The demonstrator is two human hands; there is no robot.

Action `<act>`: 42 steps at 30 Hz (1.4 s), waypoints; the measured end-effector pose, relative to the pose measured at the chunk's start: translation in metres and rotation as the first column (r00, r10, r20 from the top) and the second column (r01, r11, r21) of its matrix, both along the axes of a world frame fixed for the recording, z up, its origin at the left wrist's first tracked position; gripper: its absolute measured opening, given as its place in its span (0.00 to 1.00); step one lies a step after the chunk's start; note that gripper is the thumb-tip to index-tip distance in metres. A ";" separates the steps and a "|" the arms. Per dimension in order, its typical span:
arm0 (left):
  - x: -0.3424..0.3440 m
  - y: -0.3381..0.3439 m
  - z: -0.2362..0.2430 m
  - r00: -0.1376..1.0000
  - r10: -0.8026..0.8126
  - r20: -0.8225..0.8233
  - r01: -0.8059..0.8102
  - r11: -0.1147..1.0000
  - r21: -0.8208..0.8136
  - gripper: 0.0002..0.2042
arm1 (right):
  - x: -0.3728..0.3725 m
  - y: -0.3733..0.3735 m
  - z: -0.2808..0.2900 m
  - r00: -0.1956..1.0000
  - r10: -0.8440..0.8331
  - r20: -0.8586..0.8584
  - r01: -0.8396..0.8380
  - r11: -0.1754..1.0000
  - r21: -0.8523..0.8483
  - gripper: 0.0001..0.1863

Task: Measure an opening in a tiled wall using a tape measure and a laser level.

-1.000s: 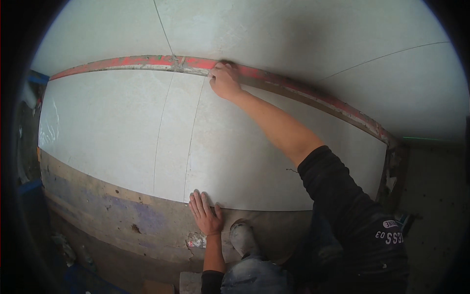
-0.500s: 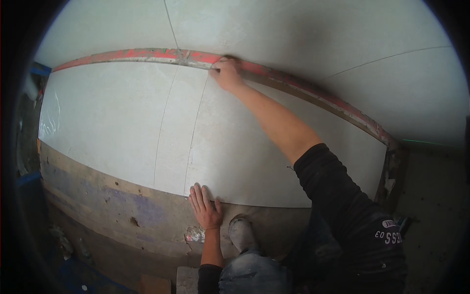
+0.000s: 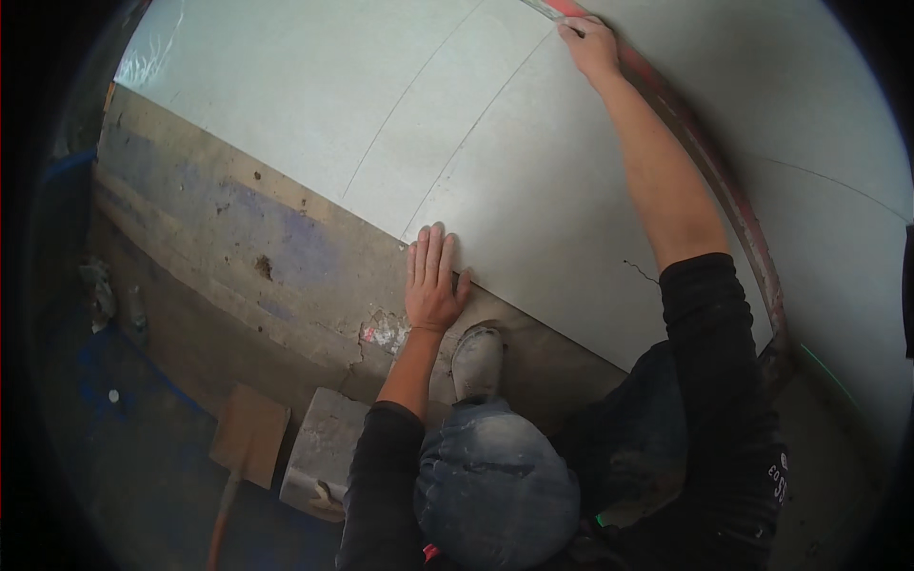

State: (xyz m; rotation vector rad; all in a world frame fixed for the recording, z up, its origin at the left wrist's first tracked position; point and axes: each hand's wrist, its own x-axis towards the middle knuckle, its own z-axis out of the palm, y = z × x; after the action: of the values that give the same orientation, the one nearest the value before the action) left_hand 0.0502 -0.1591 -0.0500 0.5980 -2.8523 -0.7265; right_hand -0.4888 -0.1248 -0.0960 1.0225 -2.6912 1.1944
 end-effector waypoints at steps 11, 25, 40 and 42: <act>0.012 -0.002 0.007 0.999 0.025 0.031 -0.026 1.000 0.018 0.36 | 0.045 0.052 0.046 0.953 0.079 -0.293 -0.014 0.976 0.217 0.14; -0.021 -0.002 0.008 0.997 -0.070 -0.009 0.068 0.985 -0.161 0.34 | 0.180 0.323 0.226 0.713 -0.001 0.702 -0.051 0.997 0.053 0.26; -0.133 0.045 0.290 0.789 -0.579 0.206 0.453 0.774 0.441 0.27 | 0.306 0.436 0.399 0.893 -0.276 0.357 0.221 0.957 0.187 0.19; -0.150 0.071 0.342 0.706 -0.673 0.221 0.519 0.704 0.484 0.28 | 0.318 0.444 0.412 0.830 -0.395 0.394 0.334 0.917 0.218 0.20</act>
State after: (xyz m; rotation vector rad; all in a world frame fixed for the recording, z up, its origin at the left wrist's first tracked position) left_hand -0.1003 -0.0877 0.2916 -0.2738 -3.3130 -1.4532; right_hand -0.1709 0.3194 0.3162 0.2205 -3.1388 1.2853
